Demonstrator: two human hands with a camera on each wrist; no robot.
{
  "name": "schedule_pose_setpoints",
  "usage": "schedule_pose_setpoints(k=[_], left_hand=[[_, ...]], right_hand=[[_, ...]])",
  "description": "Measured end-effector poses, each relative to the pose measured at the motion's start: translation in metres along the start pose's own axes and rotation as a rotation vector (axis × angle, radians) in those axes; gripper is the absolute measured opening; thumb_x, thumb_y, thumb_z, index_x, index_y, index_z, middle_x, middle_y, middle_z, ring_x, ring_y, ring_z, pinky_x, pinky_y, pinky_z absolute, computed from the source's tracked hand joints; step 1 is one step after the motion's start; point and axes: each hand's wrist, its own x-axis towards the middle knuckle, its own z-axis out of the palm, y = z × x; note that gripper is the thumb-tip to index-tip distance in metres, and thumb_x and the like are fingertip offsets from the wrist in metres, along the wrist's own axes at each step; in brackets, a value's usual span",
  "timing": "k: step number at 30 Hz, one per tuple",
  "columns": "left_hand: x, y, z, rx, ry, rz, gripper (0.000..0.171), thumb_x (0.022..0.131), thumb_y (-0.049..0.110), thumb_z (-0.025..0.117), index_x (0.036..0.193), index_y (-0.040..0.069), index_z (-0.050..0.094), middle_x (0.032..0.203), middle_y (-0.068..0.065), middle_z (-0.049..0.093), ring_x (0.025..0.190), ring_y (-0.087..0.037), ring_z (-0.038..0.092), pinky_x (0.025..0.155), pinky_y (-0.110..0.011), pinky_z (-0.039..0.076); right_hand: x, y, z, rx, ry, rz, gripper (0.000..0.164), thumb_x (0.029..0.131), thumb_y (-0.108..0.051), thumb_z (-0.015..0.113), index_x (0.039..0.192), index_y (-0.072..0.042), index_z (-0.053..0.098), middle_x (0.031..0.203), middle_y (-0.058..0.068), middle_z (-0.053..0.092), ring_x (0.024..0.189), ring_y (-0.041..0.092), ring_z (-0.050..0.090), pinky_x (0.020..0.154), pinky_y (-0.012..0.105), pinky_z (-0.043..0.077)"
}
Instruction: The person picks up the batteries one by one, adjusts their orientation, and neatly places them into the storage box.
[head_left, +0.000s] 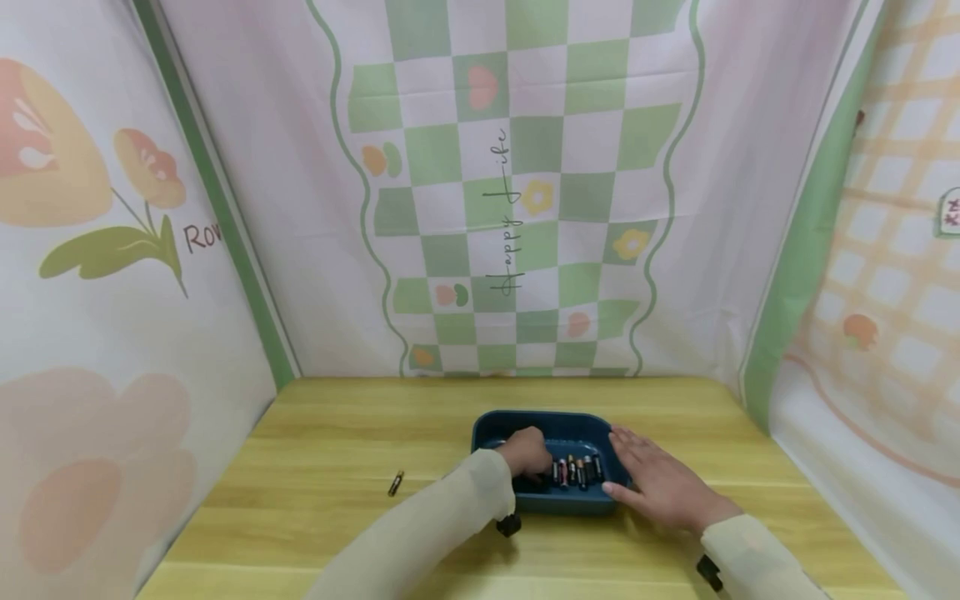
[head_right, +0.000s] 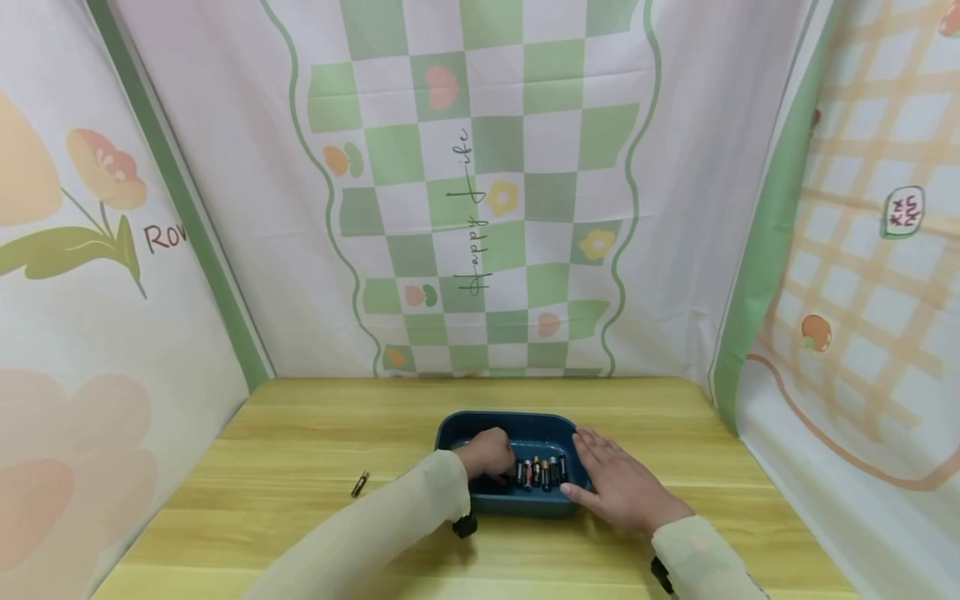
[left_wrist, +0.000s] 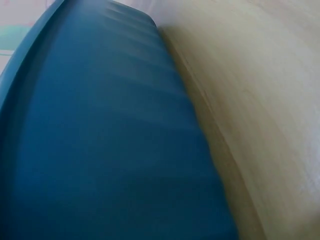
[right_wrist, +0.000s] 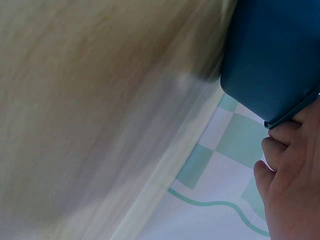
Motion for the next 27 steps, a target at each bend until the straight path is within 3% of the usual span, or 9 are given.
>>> schedule_pose_setpoints(k=[6,11,17,18,20,23,25,27], left_hand=[[-0.002,-0.004,-0.004,-0.042,-0.009,0.015,0.035,0.084,-0.004,0.061,0.058,0.011,0.043,0.053,-0.002,0.048,0.049,-0.019,0.062,0.046,-0.030,0.052],[-0.005,-0.016,-0.012,-0.090,-0.012,0.052,0.034,0.081,-0.008,0.056,0.055,0.010,0.045,0.056,-0.006,0.057,0.049,-0.018,0.063,0.047,-0.029,0.054],[-0.015,-0.025,-0.029,-0.195,-0.069,0.103,0.047,0.083,-0.011,0.058,0.052,0.013,0.033,0.052,0.000,0.042,0.051,-0.020,0.061,0.050,-0.032,0.056],[-0.017,-0.025,-0.031,-0.211,-0.076,0.110,0.047,0.083,-0.011,0.060,0.054,0.013,0.032,0.054,-0.001,0.042,0.052,-0.020,0.061,0.050,-0.033,0.057],[-0.021,-0.025,-0.036,-0.257,-0.087,0.106,0.034,0.083,-0.012,0.063,0.061,0.007,0.046,0.062,-0.001,0.048,0.057,-0.020,0.061,0.052,-0.033,0.058],[-0.026,-0.026,-0.043,-0.326,-0.087,0.096,0.012,0.083,-0.012,0.064,0.088,-0.001,0.062,0.080,-0.007,0.062,0.069,-0.021,0.063,0.056,-0.034,0.059],[-0.029,-0.027,-0.047,-0.360,-0.085,0.088,0.026,0.084,-0.011,0.065,0.109,-0.003,0.062,0.088,-0.010,0.062,0.074,-0.023,0.064,0.058,-0.034,0.059],[-0.032,-0.028,-0.051,-0.389,-0.087,0.092,0.029,0.085,-0.011,0.065,0.113,-0.006,0.061,0.091,-0.012,0.062,0.077,-0.024,0.064,0.059,-0.034,0.059]], right_hand=[[0.001,-0.001,0.000,-0.002,0.004,0.001,0.083,0.097,-0.060,0.043,0.148,0.004,0.032,0.155,0.019,0.027,0.141,0.035,0.026,0.114,0.051,0.024],[0.001,-0.003,0.001,0.000,-0.002,-0.007,0.084,0.097,-0.061,0.042,0.148,0.004,0.032,0.155,0.019,0.027,0.141,0.035,0.026,0.114,0.052,0.024],[0.002,-0.003,0.001,-0.021,-0.004,-0.015,0.084,0.097,-0.062,0.041,0.148,0.004,0.033,0.155,0.019,0.027,0.141,0.035,0.026,0.114,0.051,0.024],[0.003,-0.003,0.001,-0.022,-0.003,-0.017,0.084,0.097,-0.062,0.041,0.148,0.004,0.033,0.155,0.019,0.027,0.141,0.035,0.026,0.114,0.051,0.024],[0.003,-0.003,0.000,-0.021,-0.003,-0.020,0.084,0.097,-0.062,0.041,0.147,0.004,0.034,0.154,0.019,0.028,0.141,0.035,0.027,0.114,0.051,0.024],[0.002,-0.003,-0.002,-0.025,-0.004,-0.024,0.084,0.097,-0.062,0.041,0.147,0.005,0.034,0.154,0.020,0.029,0.140,0.036,0.027,0.113,0.051,0.025],[0.001,-0.002,-0.002,-0.023,-0.009,-0.019,0.084,0.097,-0.062,0.041,0.146,0.005,0.035,0.154,0.020,0.029,0.141,0.036,0.027,0.113,0.052,0.025],[0.000,-0.001,-0.003,-0.022,-0.016,-0.011,0.084,0.096,-0.062,0.042,0.147,0.005,0.034,0.154,0.019,0.029,0.141,0.035,0.027,0.113,0.052,0.026]])
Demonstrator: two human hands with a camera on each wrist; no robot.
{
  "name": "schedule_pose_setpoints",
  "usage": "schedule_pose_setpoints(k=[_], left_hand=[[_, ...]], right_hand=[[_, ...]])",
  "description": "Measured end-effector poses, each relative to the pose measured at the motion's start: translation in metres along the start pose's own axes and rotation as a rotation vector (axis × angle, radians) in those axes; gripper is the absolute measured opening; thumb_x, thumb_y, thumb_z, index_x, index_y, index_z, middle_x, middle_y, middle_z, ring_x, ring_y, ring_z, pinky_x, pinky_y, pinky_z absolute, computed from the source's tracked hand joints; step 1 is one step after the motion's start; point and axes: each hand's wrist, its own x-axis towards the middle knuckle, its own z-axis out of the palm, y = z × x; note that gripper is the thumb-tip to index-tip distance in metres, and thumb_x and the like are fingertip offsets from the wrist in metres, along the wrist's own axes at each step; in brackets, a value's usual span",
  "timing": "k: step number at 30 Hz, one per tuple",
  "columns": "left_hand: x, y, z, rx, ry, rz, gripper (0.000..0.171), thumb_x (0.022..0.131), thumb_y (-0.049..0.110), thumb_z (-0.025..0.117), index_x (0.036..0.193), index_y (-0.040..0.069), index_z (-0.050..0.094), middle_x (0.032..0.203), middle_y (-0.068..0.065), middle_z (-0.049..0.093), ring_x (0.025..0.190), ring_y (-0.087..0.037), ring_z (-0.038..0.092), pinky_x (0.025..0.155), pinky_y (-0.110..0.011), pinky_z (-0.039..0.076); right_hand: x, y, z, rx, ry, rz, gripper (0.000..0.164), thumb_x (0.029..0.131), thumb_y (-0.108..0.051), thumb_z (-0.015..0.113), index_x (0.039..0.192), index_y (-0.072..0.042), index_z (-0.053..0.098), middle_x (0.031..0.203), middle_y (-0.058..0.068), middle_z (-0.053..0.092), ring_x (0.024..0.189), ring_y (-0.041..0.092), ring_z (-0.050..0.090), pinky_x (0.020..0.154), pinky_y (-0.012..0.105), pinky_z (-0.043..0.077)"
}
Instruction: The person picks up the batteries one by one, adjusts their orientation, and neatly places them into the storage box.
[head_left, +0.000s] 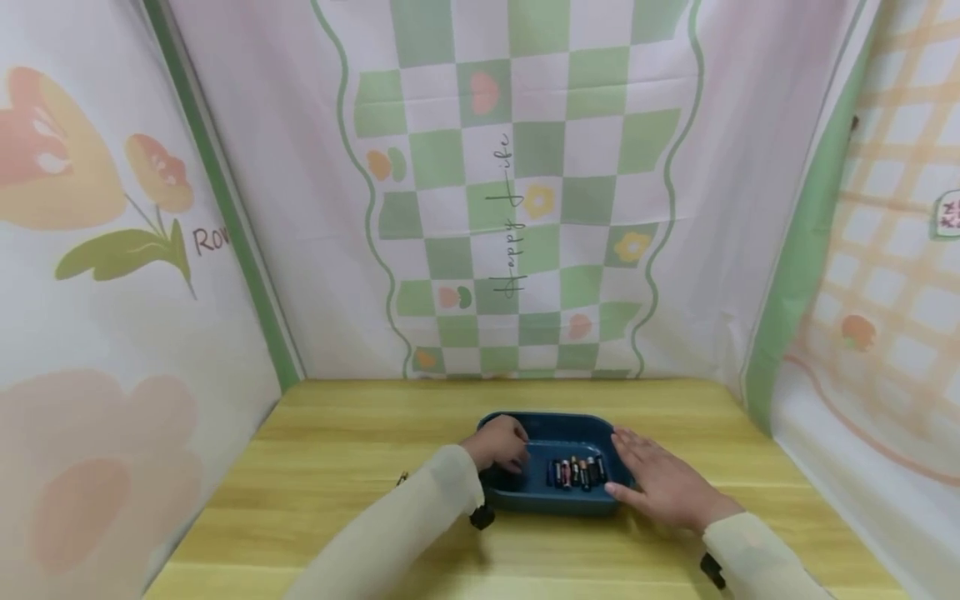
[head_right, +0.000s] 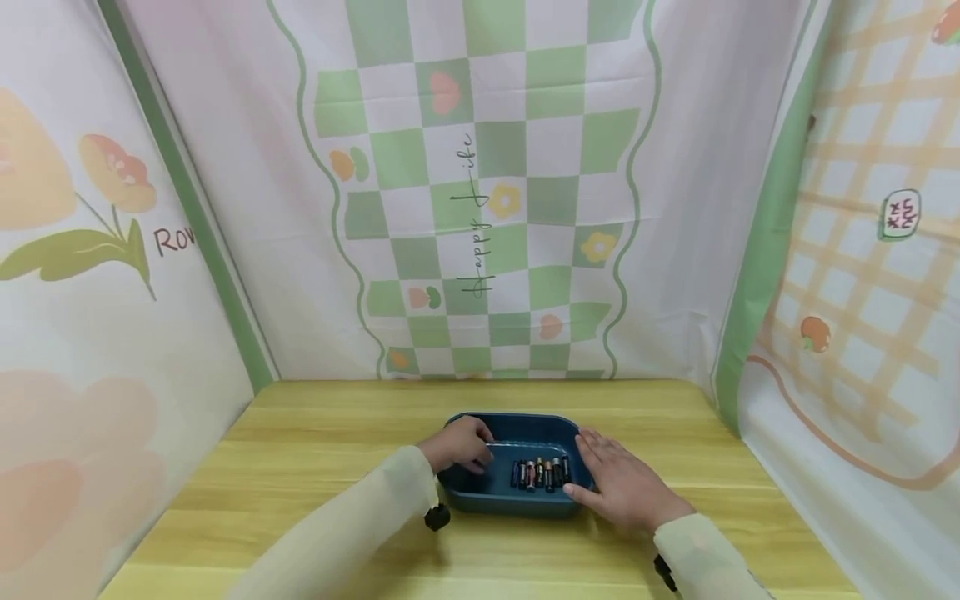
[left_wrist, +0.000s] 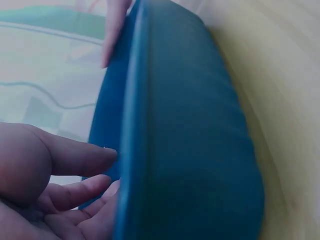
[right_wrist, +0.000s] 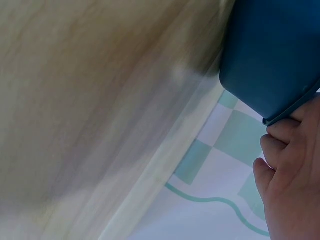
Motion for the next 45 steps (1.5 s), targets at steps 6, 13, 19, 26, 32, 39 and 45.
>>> schedule_pose_setpoints(k=[6,13,19,26,32,39,45], left_hand=[[-0.011,-0.001,-0.016,-0.079,-0.006,0.014,0.031,0.085,-0.009,0.067,0.114,-0.009,0.058,0.096,-0.013,0.060,0.082,-0.026,0.064,0.062,-0.034,0.060],[-0.025,-0.003,-0.038,-0.122,0.046,0.031,0.024,0.089,0.001,0.068,0.110,-0.006,0.058,0.095,-0.012,0.063,0.089,-0.036,0.065,0.064,-0.036,0.060],[-0.040,-0.010,-0.053,-0.117,0.076,0.041,0.013,0.091,0.002,0.066,0.100,-0.002,0.058,0.091,-0.014,0.061,0.088,-0.039,0.063,0.061,-0.037,0.060],[-0.051,-0.026,-0.069,-0.103,0.097,0.045,0.014,0.090,0.005,0.067,0.099,-0.001,0.059,0.093,-0.013,0.060,0.077,-0.025,0.060,0.063,-0.036,0.059],[-0.062,-0.046,-0.081,-0.032,0.107,0.048,0.015,0.091,0.008,0.067,0.100,-0.001,0.060,0.093,-0.010,0.061,0.079,-0.026,0.061,0.062,-0.036,0.059],[-0.078,-0.065,-0.092,0.019,0.139,0.023,0.016,0.091,0.009,0.067,0.101,0.000,0.059,0.093,-0.011,0.058,0.082,-0.030,0.061,0.062,-0.037,0.058],[-0.088,-0.078,-0.105,0.041,0.159,0.023,0.019,0.091,0.008,0.066,0.104,-0.002,0.058,0.093,-0.011,0.058,0.082,-0.029,0.060,0.065,-0.040,0.057]], right_hand=[[-0.001,0.002,0.000,0.004,-0.005,0.011,0.084,0.096,-0.061,0.045,0.146,0.005,0.036,0.154,0.019,0.030,0.141,0.035,0.028,0.111,0.054,0.028],[-0.001,0.003,-0.001,-0.010,0.002,0.002,0.083,0.096,-0.062,0.044,0.145,0.006,0.038,0.153,0.020,0.031,0.140,0.037,0.029,0.111,0.053,0.028],[-0.003,0.003,-0.002,-0.012,0.035,-0.012,0.081,0.096,-0.059,0.047,0.143,0.007,0.039,0.151,0.022,0.033,0.138,0.039,0.031,0.110,0.054,0.030],[-0.004,0.004,-0.003,-0.007,0.025,0.013,0.082,0.096,-0.060,0.047,0.145,0.006,0.037,0.152,0.020,0.032,0.139,0.037,0.029,0.110,0.054,0.028],[-0.004,0.004,0.001,-0.011,0.039,0.018,0.082,0.096,-0.059,0.048,0.145,0.005,0.037,0.153,0.020,0.031,0.139,0.037,0.029,0.111,0.052,0.027],[-0.004,-0.002,0.005,0.024,0.037,0.031,0.082,0.095,-0.060,0.048,0.147,0.004,0.036,0.154,0.019,0.030,0.139,0.036,0.029,0.110,0.051,0.027],[0.000,-0.001,0.006,0.025,0.046,0.025,0.082,0.096,-0.059,0.048,0.147,0.004,0.035,0.153,0.019,0.031,0.139,0.036,0.030,0.110,0.053,0.028]])
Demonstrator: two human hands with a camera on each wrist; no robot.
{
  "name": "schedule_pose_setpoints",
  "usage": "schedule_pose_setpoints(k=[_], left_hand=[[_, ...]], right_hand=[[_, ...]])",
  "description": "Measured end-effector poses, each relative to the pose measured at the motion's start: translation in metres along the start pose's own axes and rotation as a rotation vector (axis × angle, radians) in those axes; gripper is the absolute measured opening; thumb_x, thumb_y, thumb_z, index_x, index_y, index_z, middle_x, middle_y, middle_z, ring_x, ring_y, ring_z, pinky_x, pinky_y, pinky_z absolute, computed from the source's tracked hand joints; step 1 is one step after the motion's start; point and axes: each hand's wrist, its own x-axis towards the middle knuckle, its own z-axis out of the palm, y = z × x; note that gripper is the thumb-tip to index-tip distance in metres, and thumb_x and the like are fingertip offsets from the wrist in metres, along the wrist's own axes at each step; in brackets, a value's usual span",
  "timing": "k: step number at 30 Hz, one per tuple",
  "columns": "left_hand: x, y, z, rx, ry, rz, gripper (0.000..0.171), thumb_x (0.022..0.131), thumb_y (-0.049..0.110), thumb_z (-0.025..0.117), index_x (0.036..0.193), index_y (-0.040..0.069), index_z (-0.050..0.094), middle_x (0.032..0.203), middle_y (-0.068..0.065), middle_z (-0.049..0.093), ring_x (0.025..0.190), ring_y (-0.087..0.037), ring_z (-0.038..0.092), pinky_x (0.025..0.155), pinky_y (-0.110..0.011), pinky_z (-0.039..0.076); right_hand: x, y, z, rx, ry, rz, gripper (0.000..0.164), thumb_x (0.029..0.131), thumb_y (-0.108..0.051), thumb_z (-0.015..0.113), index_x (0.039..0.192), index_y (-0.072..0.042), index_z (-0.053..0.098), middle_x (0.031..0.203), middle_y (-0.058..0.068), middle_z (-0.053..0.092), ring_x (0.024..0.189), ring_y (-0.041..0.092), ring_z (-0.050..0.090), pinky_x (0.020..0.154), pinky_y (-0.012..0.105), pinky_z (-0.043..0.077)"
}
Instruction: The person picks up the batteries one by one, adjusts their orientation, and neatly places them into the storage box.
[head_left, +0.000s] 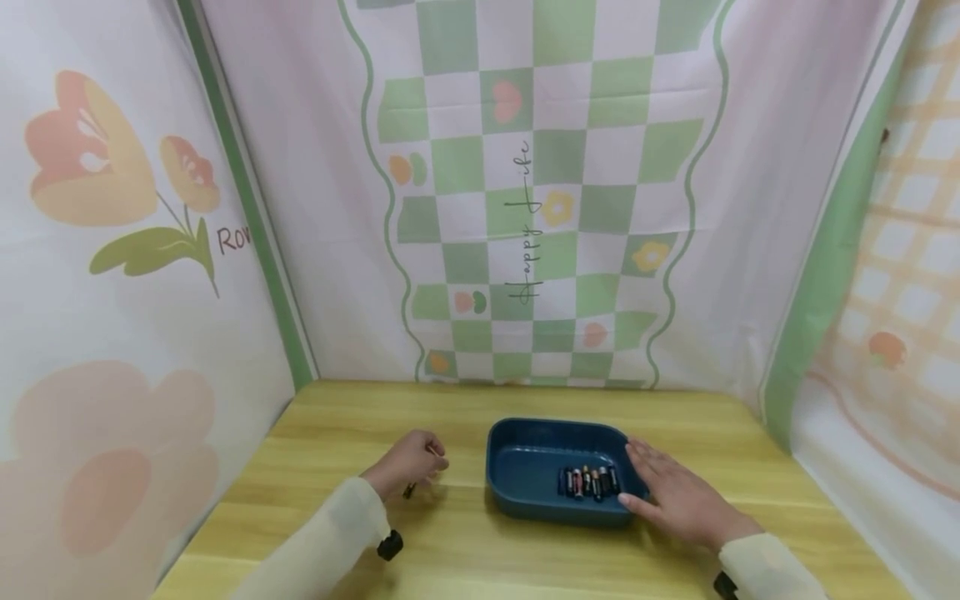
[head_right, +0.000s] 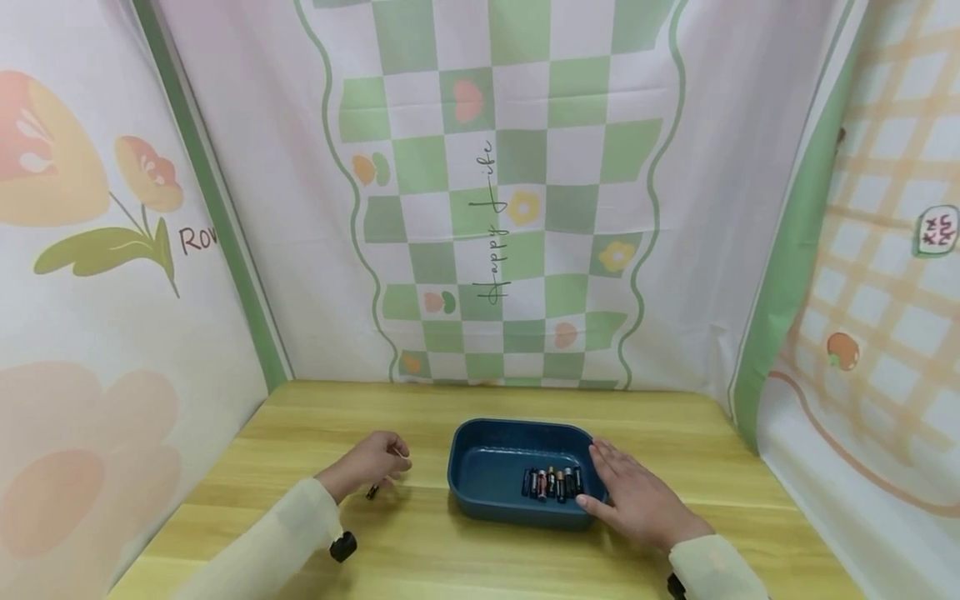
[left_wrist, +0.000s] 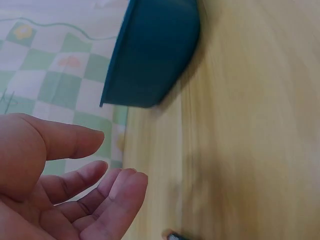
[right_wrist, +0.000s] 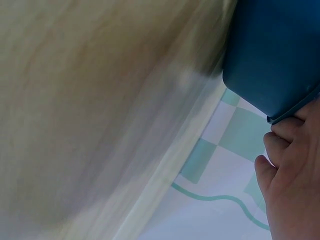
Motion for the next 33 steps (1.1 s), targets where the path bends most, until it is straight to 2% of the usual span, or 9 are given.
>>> schedule_pose_setpoints(k=[8,14,18,22,27,33], left_hand=[[-0.005,-0.014,-0.008,0.011,-0.005,-0.009,0.018,0.089,0.009,0.068,0.101,0.000,0.057,0.086,-0.015,0.061,0.068,-0.025,0.061,0.059,-0.038,0.056],[-0.009,-0.026,-0.018,0.077,0.045,-0.012,0.023,0.089,0.010,0.069,0.105,-0.003,0.057,0.079,-0.012,0.060,0.060,-0.019,0.055,0.057,-0.036,0.054],[-0.010,-0.038,-0.022,0.110,0.080,-0.031,0.021,0.086,0.009,0.071,0.100,-0.001,0.059,0.074,-0.010,0.059,0.060,-0.018,0.056,0.056,-0.034,0.053],[-0.010,-0.047,-0.024,0.116,0.096,-0.064,0.022,0.084,0.009,0.074,0.096,0.000,0.059,0.078,-0.009,0.058,0.064,-0.019,0.057,0.056,-0.032,0.054],[-0.010,-0.049,-0.025,0.102,0.082,-0.109,0.022,0.081,0.009,0.076,0.092,0.002,0.059,0.079,-0.010,0.058,0.062,-0.019,0.056,0.055,-0.030,0.054],[-0.010,-0.050,-0.022,0.102,0.080,-0.129,0.023,0.079,0.007,0.078,0.090,0.003,0.058,0.080,-0.010,0.058,0.060,-0.017,0.055,0.054,-0.029,0.053]], right_hand=[[-0.001,0.002,-0.003,-0.003,0.008,0.004,0.082,0.096,-0.058,0.048,0.147,0.004,0.035,0.154,0.019,0.030,0.139,0.037,0.029,0.111,0.054,0.027],[0.000,-0.001,-0.005,0.008,0.020,-0.001,0.081,0.095,-0.057,0.050,0.146,0.005,0.036,0.153,0.020,0.032,0.138,0.037,0.031,0.110,0.054,0.029],[0.000,-0.003,-0.004,0.014,0.017,-0.003,0.082,0.095,-0.058,0.050,0.146,0.005,0.037,0.153,0.019,0.031,0.138,0.037,0.032,0.111,0.052,0.028],[-0.001,-0.003,-0.002,0.014,0.017,-0.002,0.082,0.095,-0.059,0.049,0.146,0.004,0.037,0.153,0.019,0.031,0.138,0.036,0.032,0.111,0.051,0.028],[-0.003,0.000,0.000,0.012,0.008,0.009,0.081,0.096,-0.058,0.048,0.147,0.003,0.035,0.154,0.018,0.031,0.139,0.035,0.031,0.111,0.050,0.028],[-0.003,0.000,0.001,0.010,0.008,0.014,0.081,0.096,-0.058,0.048,0.147,0.003,0.035,0.154,0.018,0.030,0.139,0.035,0.031,0.111,0.051,0.028]])
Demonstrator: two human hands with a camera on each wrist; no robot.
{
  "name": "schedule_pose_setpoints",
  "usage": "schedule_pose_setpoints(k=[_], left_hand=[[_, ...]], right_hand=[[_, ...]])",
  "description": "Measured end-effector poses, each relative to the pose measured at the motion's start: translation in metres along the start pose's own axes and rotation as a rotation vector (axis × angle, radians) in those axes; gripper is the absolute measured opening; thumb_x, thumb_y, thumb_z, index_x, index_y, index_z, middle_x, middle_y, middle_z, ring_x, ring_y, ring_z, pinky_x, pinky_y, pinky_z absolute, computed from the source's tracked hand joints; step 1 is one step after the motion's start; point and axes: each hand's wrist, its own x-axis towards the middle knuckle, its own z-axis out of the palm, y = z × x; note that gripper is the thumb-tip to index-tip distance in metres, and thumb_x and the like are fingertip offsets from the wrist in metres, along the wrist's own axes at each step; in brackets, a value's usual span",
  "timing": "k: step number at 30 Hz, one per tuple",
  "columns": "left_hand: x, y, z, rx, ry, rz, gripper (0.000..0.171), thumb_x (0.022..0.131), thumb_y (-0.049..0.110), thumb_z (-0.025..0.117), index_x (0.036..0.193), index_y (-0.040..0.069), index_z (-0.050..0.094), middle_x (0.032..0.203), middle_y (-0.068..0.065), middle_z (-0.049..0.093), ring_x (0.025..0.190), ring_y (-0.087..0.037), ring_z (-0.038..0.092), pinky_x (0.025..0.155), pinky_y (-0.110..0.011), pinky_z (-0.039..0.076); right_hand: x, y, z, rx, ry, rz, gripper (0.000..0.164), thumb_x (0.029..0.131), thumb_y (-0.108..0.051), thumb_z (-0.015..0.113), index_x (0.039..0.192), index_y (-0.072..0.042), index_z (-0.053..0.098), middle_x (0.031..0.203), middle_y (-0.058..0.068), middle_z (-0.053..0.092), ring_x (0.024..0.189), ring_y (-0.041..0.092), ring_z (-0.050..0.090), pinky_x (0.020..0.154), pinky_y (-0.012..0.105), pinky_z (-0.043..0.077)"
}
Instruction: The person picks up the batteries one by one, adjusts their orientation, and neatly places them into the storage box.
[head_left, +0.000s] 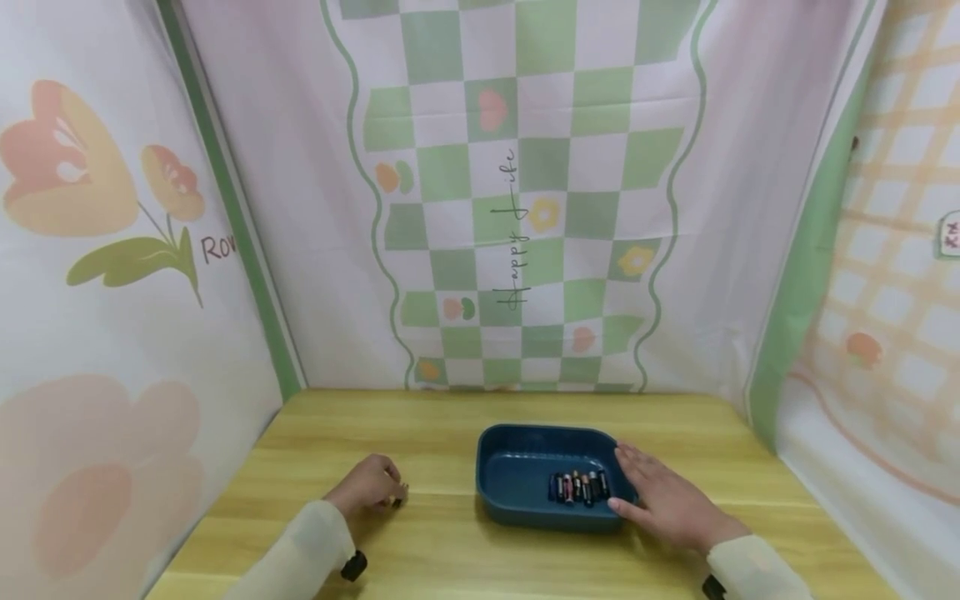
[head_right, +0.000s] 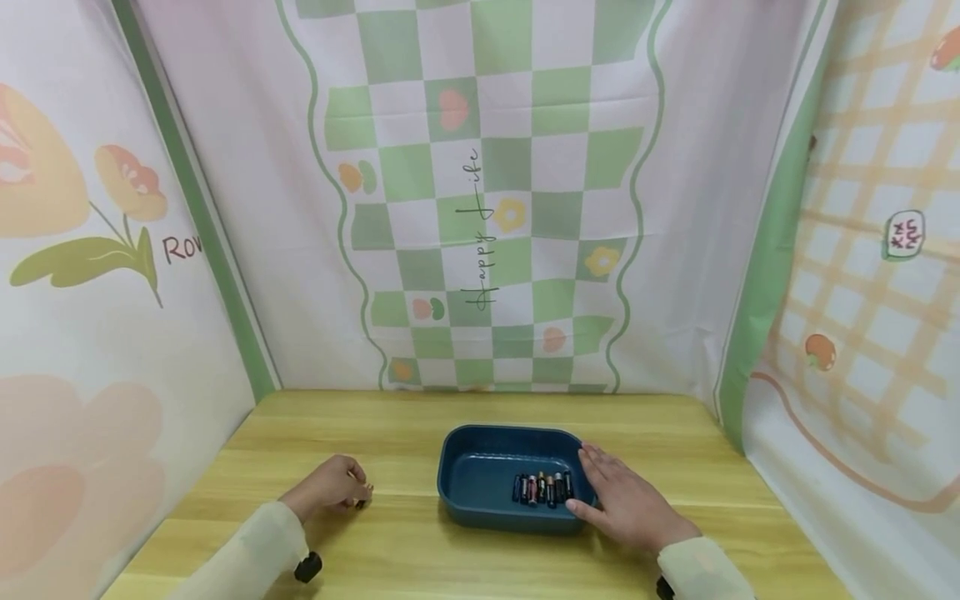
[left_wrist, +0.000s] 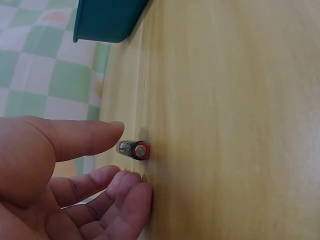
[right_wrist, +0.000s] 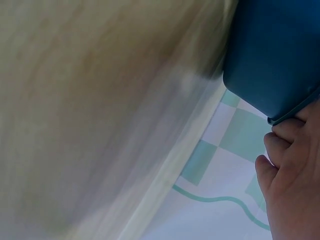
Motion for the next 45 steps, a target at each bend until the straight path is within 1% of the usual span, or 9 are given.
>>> schedule_pose_setpoints(k=[7,14,21,25,30,34,38,42,45], left_hand=[[0.001,0.000,0.003,0.014,-0.006,-0.003,0.025,0.077,0.003,0.079,0.090,0.002,0.057,0.077,-0.010,0.060,0.059,-0.017,0.054,0.054,-0.029,0.053],[0.001,0.004,0.003,0.093,-0.001,0.025,0.020,0.076,0.001,0.077,0.086,0.002,0.060,0.077,-0.009,0.059,0.063,-0.019,0.058,0.053,-0.029,0.054],[-0.001,0.008,0.006,0.114,0.001,0.032,0.018,0.077,-0.001,0.075,0.084,0.003,0.060,0.075,-0.008,0.059,0.061,-0.019,0.058,0.052,-0.028,0.054],[0.000,0.008,0.008,0.098,-0.009,0.025,0.016,0.077,-0.001,0.073,0.084,0.004,0.060,0.072,-0.009,0.060,0.060,-0.019,0.057,0.051,-0.029,0.053],[0.001,0.010,0.008,0.071,-0.027,0.008,0.013,0.080,0.000,0.071,0.086,0.004,0.060,0.073,-0.009,0.060,0.061,-0.019,0.057,0.052,-0.030,0.053],[0.000,0.013,0.008,0.045,-0.030,0.016,0.013,0.079,-0.002,0.069,0.088,0.002,0.061,0.074,-0.009,0.060,0.061,-0.019,0.057,0.052,-0.030,0.054],[0.000,0.013,0.007,0.015,-0.046,0.039,0.012,0.080,-0.002,0.068,0.091,0.001,0.063,0.075,-0.009,0.060,0.062,-0.019,0.058,0.052,-0.031,0.055],[0.001,0.011,0.006,-0.044,-0.069,0.052,0.013,0.080,-0.002,0.067,0.093,-0.002,0.064,0.075,-0.010,0.061,0.062,-0.019,0.059,0.053,-0.031,0.056],[0.003,0.009,0.004,-0.111,-0.088,0.048,0.015,0.082,-0.001,0.067,0.097,-0.003,0.065,0.078,-0.011,0.062,0.064,-0.020,0.060,0.054,-0.032,0.057]], right_hand=[[0.000,-0.001,0.002,0.003,0.000,0.005,0.079,0.096,-0.055,0.051,0.147,0.003,0.034,0.154,0.018,0.031,0.139,0.036,0.031,0.111,0.051,0.028],[0.000,-0.001,0.001,0.015,-0.012,0.010,0.080,0.097,-0.056,0.049,0.148,0.002,0.033,0.154,0.018,0.029,0.139,0.036,0.031,0.111,0.052,0.029],[0.001,-0.001,-0.001,0.019,-0.020,0.009,0.080,0.097,-0.058,0.048,0.148,0.002,0.034,0.154,0.018,0.030,0.139,0.036,0.031,0.111,0.052,0.029],[0.001,-0.001,-0.001,0.020,-0.015,0.009,0.079,0.096,-0.056,0.050,0.148,0.003,0.034,0.154,0.018,0.031,0.138,0.036,0.031,0.111,0.052,0.029],[0.000,0.000,0.001,0.014,-0.006,0.007,0.080,0.096,-0.057,0.049,0.148,0.002,0.034,0.153,0.018,0.031,0.138,0.036,0.032,0.111,0.051,0.030],[0.000,0.001,0.002,0.020,-0.007,0.008,0.080,0.096,-0.057,0.049,0.148,0.002,0.034,0.154,0.018,0.031,0.138,0.036,0.032,0.111,0.052,0.030],[0.000,0.000,0.001,0.035,-0.012,0.007,0.080,0.096,-0.057,0.049,0.148,0.002,0.034,0.154,0.018,0.031,0.138,0.037,0.032,0.110,0.054,0.031],[0.000,0.000,0.001,0.031,-0.006,0.010,0.080,0.096,-0.057,0.049,0.148,0.002,0.033,0.154,0.018,0.031,0.138,0.036,0.032,0.110,0.054,0.031],[0.000,0.000,0.001,0.028,-0.009,0.012,0.079,0.097,-0.056,0.049,0.148,0.002,0.033,0.154,0.018,0.030,0.138,0.037,0.031,0.110,0.054,0.030]])
